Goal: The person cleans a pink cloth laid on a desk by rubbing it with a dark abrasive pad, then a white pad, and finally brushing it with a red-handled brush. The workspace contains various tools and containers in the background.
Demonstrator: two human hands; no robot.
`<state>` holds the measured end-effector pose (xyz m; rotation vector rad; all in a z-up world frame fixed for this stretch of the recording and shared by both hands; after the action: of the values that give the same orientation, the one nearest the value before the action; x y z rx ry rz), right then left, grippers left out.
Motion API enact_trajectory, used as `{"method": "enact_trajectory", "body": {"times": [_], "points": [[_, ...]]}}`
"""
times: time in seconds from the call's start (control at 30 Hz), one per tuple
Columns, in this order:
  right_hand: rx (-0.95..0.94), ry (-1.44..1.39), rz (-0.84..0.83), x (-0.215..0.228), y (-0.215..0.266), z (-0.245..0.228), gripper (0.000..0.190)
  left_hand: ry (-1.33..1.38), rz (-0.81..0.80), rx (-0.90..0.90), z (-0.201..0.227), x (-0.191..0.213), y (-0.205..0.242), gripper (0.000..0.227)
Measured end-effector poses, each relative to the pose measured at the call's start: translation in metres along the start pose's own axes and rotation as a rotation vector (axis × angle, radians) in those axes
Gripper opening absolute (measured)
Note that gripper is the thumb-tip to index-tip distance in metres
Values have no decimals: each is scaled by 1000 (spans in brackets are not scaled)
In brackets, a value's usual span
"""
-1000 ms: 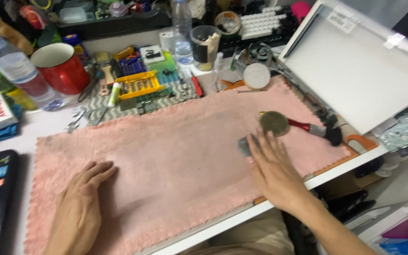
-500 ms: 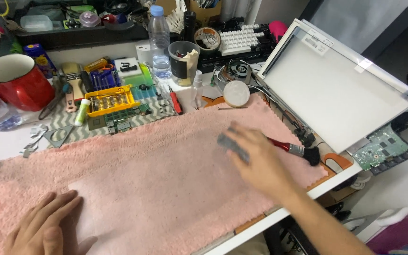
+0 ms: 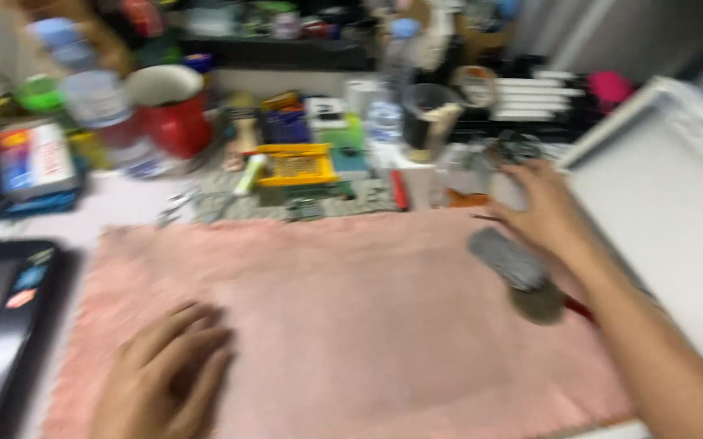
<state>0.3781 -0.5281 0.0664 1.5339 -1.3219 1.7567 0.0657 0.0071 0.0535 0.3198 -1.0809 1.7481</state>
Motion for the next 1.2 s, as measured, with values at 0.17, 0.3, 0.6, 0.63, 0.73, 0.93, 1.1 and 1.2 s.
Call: {"method": "enact_trajectory", "body": {"times": [0.17,0.3,0.6,0.63,0.73,0.93,1.1,1.2], "points": [[67,28,69,54,10,-114,70,48,-46,69,15,15,-8,18],[286,-352,-81,46,31,-253,61,76,-18,111,16,20,-9,11],[634,-628,-159,-2,9,-436,39,47,2,178,10,21,-2,22],[641,-631,-164,-2,10,-443,39,44,7,185,10,22,-2,22],[682,-646,-141,3,15,-452,38,69,25,205,10,24,-1,18],[597,-581,-178,-3,14,-433,37,123,5,222,10,26,-3,11],[708,-645,-153,-1,25,-453,36,25,-50,168,19,26,-4,50],[693,-602,-213,9,25,-434,36,-57,-147,140,16,16,0,87]]}}
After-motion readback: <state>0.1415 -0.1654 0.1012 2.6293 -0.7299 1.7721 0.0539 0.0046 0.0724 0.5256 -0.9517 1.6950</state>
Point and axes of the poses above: each hand's wrist, its own y-axis away from the middle knuckle, its own x-axis out of the back of the hand, z = x × y, the point moved 7 cm from there along -y, towards the middle knuckle, and after that the axes turned 9 degrees about x, right-handed, at the moved point
